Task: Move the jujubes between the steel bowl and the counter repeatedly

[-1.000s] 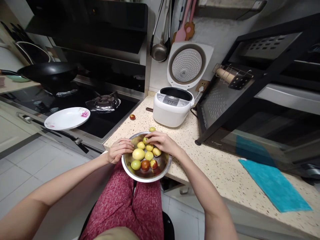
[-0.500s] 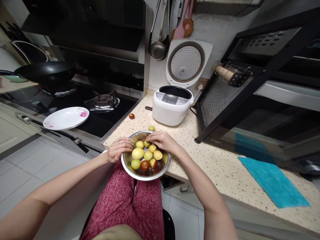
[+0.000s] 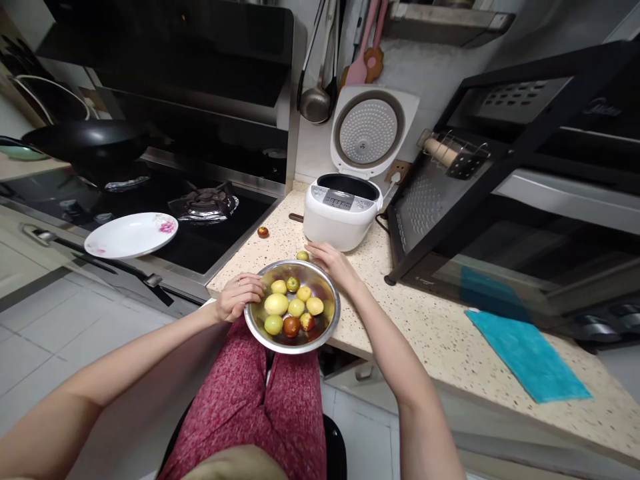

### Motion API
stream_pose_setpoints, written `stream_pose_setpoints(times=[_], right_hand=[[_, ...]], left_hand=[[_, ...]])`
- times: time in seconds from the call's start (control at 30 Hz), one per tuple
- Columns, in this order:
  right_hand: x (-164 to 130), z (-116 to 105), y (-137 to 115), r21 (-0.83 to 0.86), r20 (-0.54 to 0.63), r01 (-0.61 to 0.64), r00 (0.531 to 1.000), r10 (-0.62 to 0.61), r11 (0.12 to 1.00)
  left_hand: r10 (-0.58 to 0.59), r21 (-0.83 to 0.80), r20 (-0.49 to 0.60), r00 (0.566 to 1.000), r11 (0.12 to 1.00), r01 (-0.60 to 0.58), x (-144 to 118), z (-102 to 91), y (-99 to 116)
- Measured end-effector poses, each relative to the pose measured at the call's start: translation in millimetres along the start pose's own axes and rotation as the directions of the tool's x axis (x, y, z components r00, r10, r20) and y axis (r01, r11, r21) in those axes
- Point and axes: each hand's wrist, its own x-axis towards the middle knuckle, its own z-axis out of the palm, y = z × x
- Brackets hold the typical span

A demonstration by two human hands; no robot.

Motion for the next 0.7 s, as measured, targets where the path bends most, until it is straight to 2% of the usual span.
stream_pose_setpoints(times=[0.17,0.3,0.4,0.53,0.6,0.7], right_hand=[[3.5,13.5,-3.4,0.023,0.104,-0.019,0.994,0.017,1.000],[5.3,16.3,-4.6,-0.014,0.090,-0.030,0.995,0.031,0.999],[6.0,8.0,-9.1,-0.046,-0.018,0.002,1.000,-0.003,0.999],[2.1,-14.7,-27.5,-0.030,-0.172,0.075,0.982,-0.079,0.997],[-0.5,-24.2,-40.5,0.027,-0.159,0.132,0.979,-0.126,0.991],[-2.5,-27.7,-58.6,0.143,-0.038,0.214,0.977,-0.210,0.966]], left_hand=[[-0.045,0.010,-0.044,0.998,0.999,0.045,-1.8,0.9,-0.6],[-0.055,0.014,-0.034,0.998,0.998,0.056,-1.0,-0.2,0.0],[-0.055,0.012,-0.042,0.998,0.998,0.056,-1.4,0.4,-0.2],[-0.067,0.009,-0.090,0.994,0.998,0.068,-3.6,3.9,-1.5],[-0.073,0.009,-0.099,0.992,0.997,0.074,-4.6,5.6,-2.0],[-0.080,0.010,-0.096,0.992,0.997,0.081,-5.8,6.8,-2.1]])
